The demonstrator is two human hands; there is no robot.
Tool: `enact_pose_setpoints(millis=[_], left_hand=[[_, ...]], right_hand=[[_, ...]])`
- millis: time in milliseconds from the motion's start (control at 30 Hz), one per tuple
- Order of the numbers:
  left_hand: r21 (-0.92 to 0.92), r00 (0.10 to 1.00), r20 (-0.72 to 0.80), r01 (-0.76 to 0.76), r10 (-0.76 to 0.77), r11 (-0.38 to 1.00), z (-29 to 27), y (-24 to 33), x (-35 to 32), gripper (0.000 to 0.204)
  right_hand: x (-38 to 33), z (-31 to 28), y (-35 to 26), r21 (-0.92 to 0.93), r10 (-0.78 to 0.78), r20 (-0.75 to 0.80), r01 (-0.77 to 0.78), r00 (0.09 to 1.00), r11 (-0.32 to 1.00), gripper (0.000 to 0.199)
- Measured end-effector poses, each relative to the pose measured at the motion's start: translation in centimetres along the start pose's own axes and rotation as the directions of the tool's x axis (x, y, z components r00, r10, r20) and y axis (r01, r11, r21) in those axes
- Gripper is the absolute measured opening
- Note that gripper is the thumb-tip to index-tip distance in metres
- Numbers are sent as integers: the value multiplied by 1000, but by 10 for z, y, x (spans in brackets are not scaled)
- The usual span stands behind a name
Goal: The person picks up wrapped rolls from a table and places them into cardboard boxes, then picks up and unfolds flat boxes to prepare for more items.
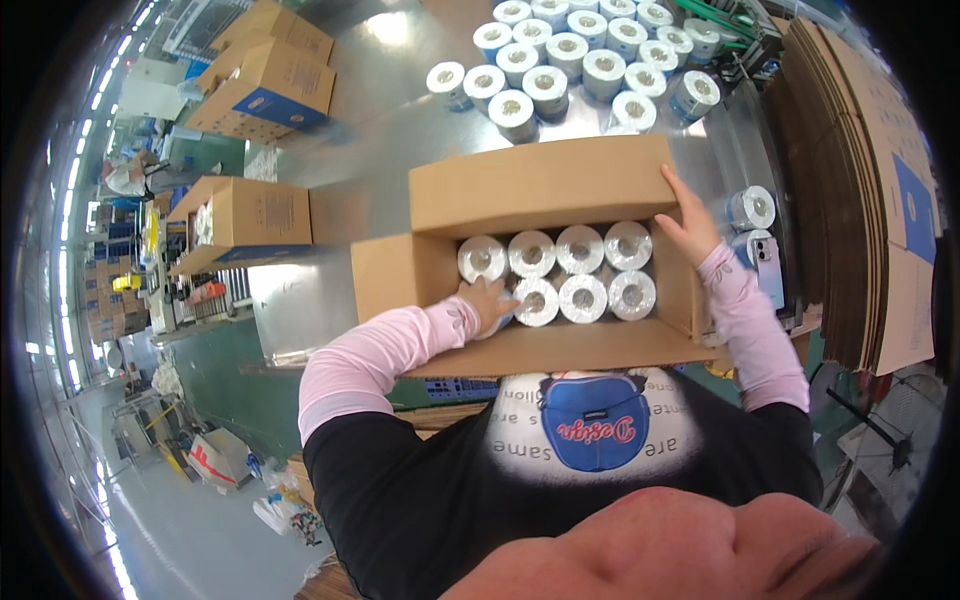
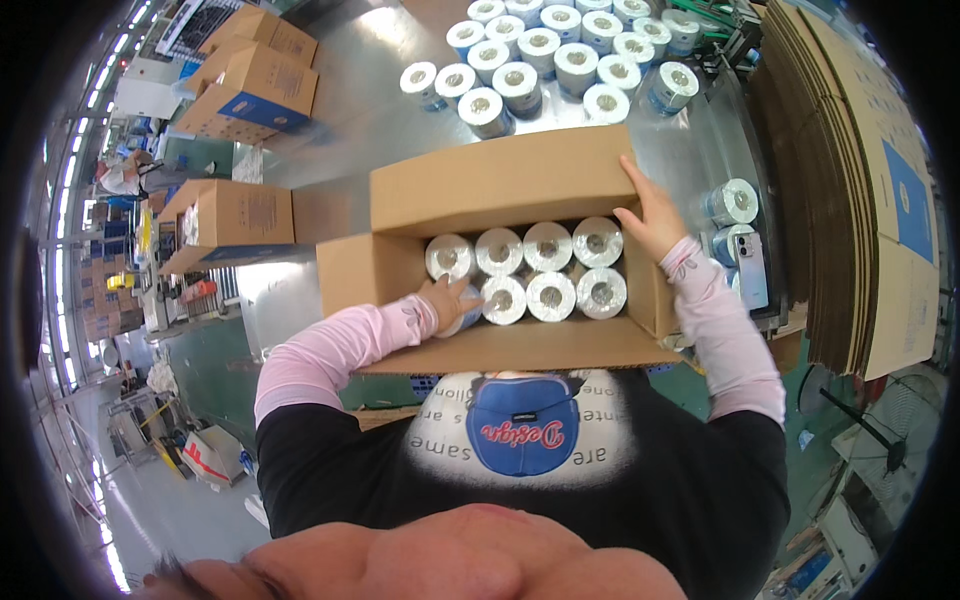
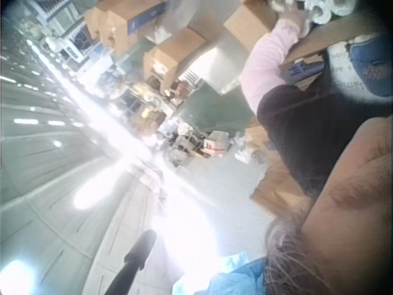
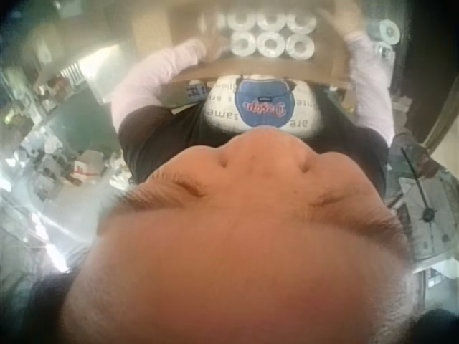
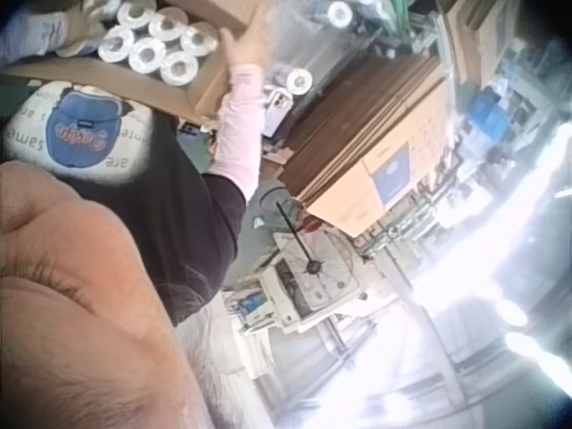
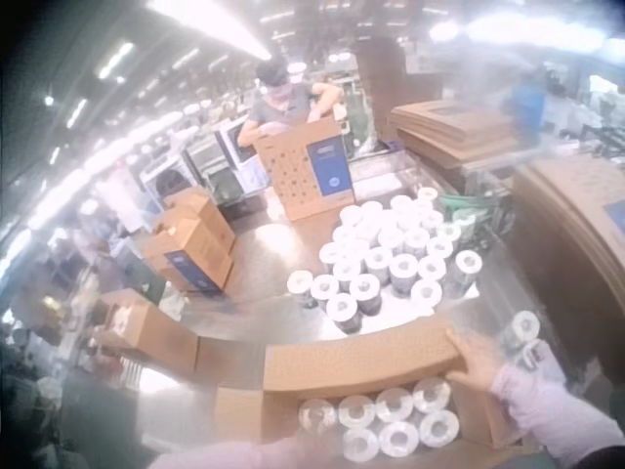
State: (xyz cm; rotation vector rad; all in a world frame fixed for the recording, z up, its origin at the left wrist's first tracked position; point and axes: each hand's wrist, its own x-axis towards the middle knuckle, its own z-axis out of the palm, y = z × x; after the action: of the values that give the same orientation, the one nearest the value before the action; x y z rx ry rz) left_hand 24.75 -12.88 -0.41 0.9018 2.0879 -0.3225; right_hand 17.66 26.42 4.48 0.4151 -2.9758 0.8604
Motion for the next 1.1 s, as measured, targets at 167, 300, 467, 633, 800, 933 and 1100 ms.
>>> enact_pose_setpoints(millis=[167, 300, 467, 633, 800, 933, 1100], left_hand=[[23, 983, 185, 0, -4, 1000, 27, 5, 36, 50], [70, 980, 146, 125, -134, 990, 30, 26, 35, 47], [-889, 812, 170, -118, 559, 443, -156, -31, 18, 48], [-842, 812, -534, -484, -236, 238, -285, -137, 88, 38], [-612, 596, -625, 27, -504, 791, -219, -259, 232, 41], [-504, 631, -452, 402, -631, 764, -169, -239, 284, 60], [-538, 536, -305, 585, -787, 607, -194, -209, 272, 49]], right_hand=[[18, 8, 0, 308, 51, -64, -29, 997, 951, 65], [28, 9, -4, 402, 29, -53, -6, 998, 916, 63], [43, 12, 7, 408, -73, 59, 43, 996, 912, 72], [126, 34, 80, 813, 195, 173, -252, 965, 525, 71], [215, 85, 153, -175, 50, 273, -1, 961, 984, 69], [227, 101, 136, -390, 270, 384, -110, 883, 914, 59], [204, 98, 142, -389, 339, 231, -233, 912, 891, 38]])
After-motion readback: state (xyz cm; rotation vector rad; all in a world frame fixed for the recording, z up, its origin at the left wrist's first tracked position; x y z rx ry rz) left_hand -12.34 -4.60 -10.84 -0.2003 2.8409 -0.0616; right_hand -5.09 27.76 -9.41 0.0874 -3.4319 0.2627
